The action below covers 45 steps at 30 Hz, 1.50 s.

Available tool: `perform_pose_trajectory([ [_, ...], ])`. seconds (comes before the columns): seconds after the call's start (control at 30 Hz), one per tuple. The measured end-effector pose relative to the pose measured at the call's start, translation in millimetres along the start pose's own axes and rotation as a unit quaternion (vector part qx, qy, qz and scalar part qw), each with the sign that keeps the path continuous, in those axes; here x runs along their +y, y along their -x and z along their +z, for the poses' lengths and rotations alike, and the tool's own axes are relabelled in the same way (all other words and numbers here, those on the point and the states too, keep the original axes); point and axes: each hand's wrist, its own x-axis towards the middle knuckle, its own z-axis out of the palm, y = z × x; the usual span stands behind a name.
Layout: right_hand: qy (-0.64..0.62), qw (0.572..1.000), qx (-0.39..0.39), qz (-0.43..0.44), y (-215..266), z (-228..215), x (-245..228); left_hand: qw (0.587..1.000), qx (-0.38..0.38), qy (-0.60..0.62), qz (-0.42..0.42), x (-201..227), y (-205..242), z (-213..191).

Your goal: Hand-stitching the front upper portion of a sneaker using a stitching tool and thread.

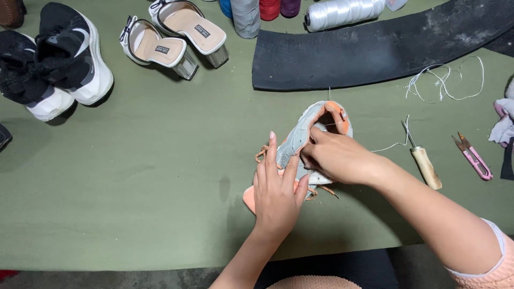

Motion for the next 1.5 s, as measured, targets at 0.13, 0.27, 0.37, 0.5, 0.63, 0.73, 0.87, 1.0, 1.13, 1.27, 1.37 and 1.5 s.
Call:
perform_pose_trajectory([
  [0.13, -0.067, 0.997, -0.024, 0.013, 12, -33, -19, 1.000, -0.004, 0.026, -0.007, -2, 3, 1],
  [0.27, 0.032, 0.998, 0.007, 0.046, 10, -15, -7, 0.999, -0.007, 0.035, -0.015, -2, 3, 1],
  [0.37, 0.102, 0.992, 0.031, 0.071, 8, 10, 4, 0.999, -0.011, 0.036, -0.010, -1, 2, 1],
  [0.5, 0.252, 0.956, 0.088, 0.124, 2, 39, 11, 0.999, 0.018, 0.028, 0.015, 0, 7, 9],
  [0.63, 0.053, 0.993, -0.017, 0.108, 20, -26, 0, 0.999, 0.028, 0.029, 0.030, 1, 9, 11],
  [0.73, -0.173, 0.978, -0.033, 0.112, 31, -49, 12, 1.000, -0.004, 0.003, 0.023, 6, 6, 1],
  [0.87, -0.528, 0.836, 0.050, 0.141, 40, -36, 20, 0.999, -0.021, -0.036, 0.006, 12, 6, -4],
  [1.0, -0.660, 0.733, 0.106, 0.123, 46, -25, 23, 0.989, 0.138, -0.046, 0.010, 32, 2, -17],
  [1.13, -0.803, 0.557, 0.179, 0.109, 52, -21, 16, 0.989, 0.038, 0.125, 0.075, 44, 11, -5],
  [1.27, -0.835, 0.486, 0.212, 0.145, 59, -21, 0, 0.991, 0.091, 0.026, 0.099, 52, 9, 17],
  [1.37, -0.857, 0.440, 0.231, 0.139, 61, -13, -4, 0.989, 0.089, 0.007, 0.122, 56, 13, 22],
  [1.5, -0.842, 0.458, 0.250, 0.138, 67, -3, -6, 0.987, 0.094, -0.029, 0.129, 58, 19, 31],
])
